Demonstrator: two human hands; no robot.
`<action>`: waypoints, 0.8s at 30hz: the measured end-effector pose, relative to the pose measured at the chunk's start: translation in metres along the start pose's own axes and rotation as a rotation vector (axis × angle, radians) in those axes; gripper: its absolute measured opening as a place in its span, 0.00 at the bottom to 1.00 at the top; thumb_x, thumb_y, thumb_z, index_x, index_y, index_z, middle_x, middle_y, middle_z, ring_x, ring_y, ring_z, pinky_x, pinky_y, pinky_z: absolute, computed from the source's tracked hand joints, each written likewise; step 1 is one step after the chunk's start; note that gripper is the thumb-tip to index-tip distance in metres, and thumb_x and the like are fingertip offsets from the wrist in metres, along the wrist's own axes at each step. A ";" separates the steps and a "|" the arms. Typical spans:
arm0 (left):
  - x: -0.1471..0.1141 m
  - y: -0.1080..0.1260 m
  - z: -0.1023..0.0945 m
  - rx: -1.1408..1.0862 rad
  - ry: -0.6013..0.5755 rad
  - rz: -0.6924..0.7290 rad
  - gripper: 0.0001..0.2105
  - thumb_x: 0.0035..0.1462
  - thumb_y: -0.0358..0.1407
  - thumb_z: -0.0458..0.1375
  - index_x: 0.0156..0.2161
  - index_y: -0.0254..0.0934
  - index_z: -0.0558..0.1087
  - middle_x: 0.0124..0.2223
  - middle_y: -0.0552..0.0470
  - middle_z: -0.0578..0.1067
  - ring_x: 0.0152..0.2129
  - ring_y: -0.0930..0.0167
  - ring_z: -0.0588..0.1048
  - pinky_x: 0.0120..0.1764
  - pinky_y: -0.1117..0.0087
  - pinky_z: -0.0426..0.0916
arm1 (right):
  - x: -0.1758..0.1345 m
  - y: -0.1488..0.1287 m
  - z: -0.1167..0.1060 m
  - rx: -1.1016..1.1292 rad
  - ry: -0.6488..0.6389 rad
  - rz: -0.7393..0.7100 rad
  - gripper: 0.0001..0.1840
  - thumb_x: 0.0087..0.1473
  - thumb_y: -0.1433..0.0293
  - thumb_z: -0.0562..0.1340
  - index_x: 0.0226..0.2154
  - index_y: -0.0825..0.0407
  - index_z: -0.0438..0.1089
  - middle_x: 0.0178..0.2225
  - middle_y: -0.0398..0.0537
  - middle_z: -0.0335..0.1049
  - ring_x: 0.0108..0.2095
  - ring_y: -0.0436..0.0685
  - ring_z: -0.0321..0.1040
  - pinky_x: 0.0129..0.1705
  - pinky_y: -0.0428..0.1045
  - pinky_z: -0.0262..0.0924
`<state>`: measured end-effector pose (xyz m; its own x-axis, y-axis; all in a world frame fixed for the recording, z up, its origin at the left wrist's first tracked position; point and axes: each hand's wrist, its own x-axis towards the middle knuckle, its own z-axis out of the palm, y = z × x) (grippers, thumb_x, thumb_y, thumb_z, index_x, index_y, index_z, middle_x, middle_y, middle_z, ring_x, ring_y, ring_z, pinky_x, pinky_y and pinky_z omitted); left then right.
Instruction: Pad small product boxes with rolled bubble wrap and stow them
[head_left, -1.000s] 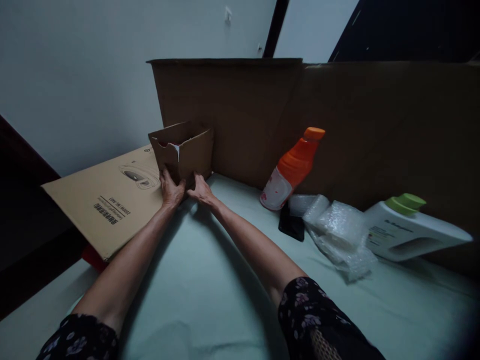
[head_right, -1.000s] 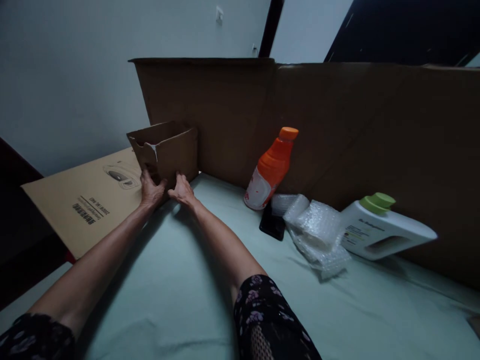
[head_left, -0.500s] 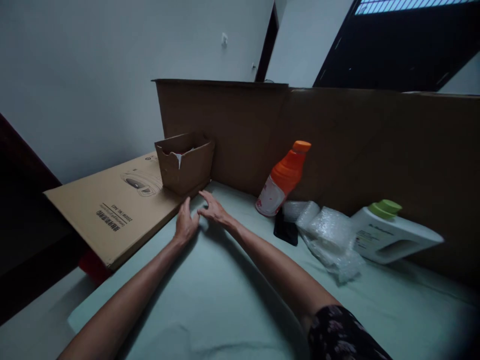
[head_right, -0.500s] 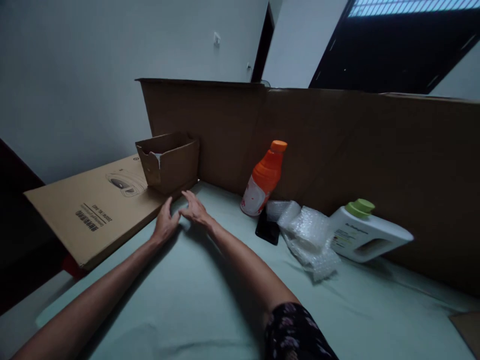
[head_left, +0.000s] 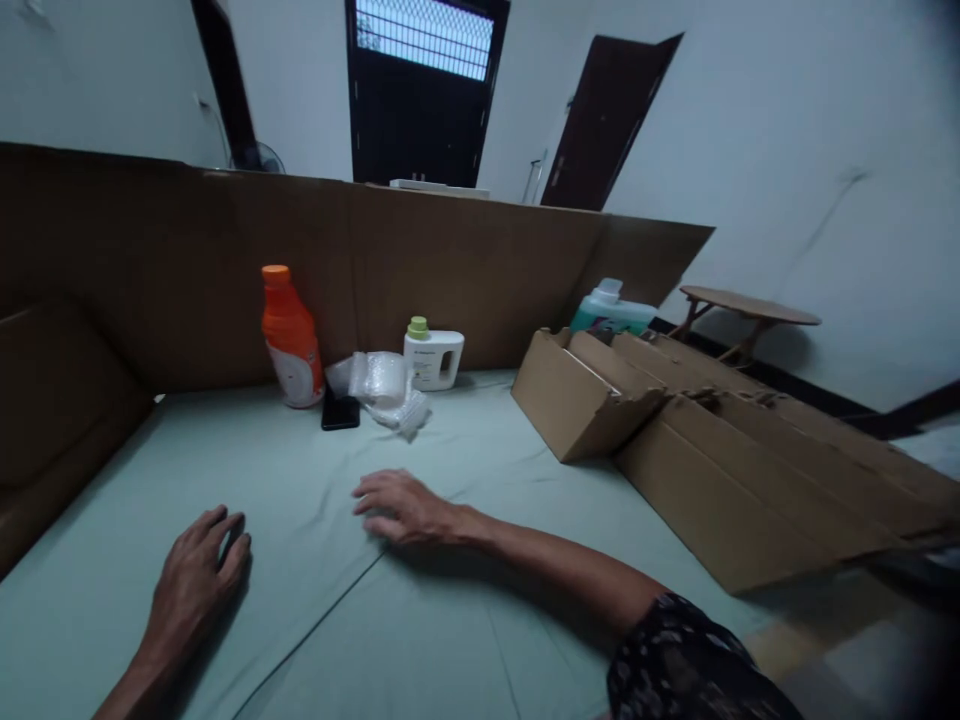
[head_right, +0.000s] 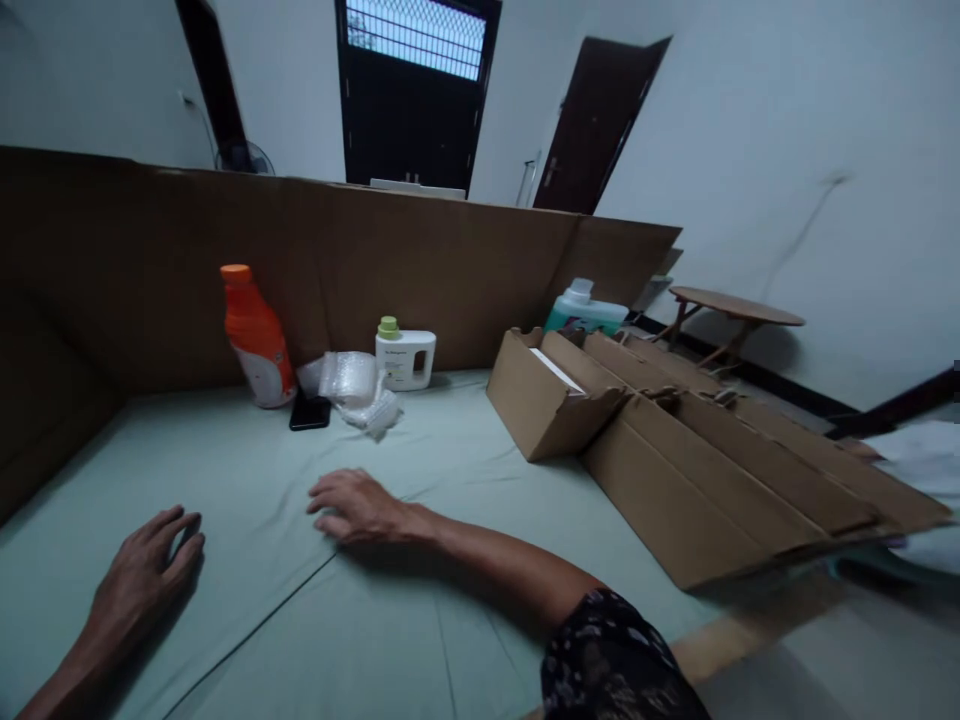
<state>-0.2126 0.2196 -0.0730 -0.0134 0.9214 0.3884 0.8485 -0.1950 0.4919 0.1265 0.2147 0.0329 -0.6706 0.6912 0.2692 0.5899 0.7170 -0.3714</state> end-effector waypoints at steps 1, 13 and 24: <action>-0.003 0.002 -0.001 0.032 -0.015 0.002 0.22 0.56 0.48 0.50 0.46 0.38 0.78 0.54 0.39 0.76 0.56 0.49 0.70 0.59 0.46 0.65 | -0.018 0.006 -0.020 -0.035 0.073 0.039 0.10 0.57 0.69 0.66 0.43 0.47 0.77 0.52 0.46 0.77 0.55 0.55 0.70 0.59 0.52 0.60; -0.030 0.066 -0.003 0.076 -0.019 -0.071 0.24 0.58 0.45 0.47 0.48 0.31 0.77 0.56 0.35 0.74 0.57 0.52 0.69 0.61 0.50 0.62 | -0.126 0.092 -0.237 -0.806 0.088 1.099 0.18 0.59 0.69 0.57 0.48 0.62 0.73 0.43 0.69 0.76 0.47 0.72 0.72 0.47 0.60 0.56; -0.072 0.134 0.005 -0.180 -0.042 -0.084 0.24 0.56 0.48 0.55 0.53 0.35 0.75 0.60 0.39 0.71 0.59 0.55 0.69 0.59 0.53 0.66 | -0.183 0.034 -0.219 -0.479 0.084 0.369 0.15 0.60 0.62 0.58 0.41 0.48 0.78 0.37 0.50 0.81 0.39 0.62 0.76 0.44 0.55 0.63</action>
<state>-0.0955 0.1284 -0.0389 -0.0548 0.9495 0.3089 0.7372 -0.1702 0.6539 0.3677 0.1321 0.1657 -0.3568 0.8927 0.2752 0.9265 0.3759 -0.0183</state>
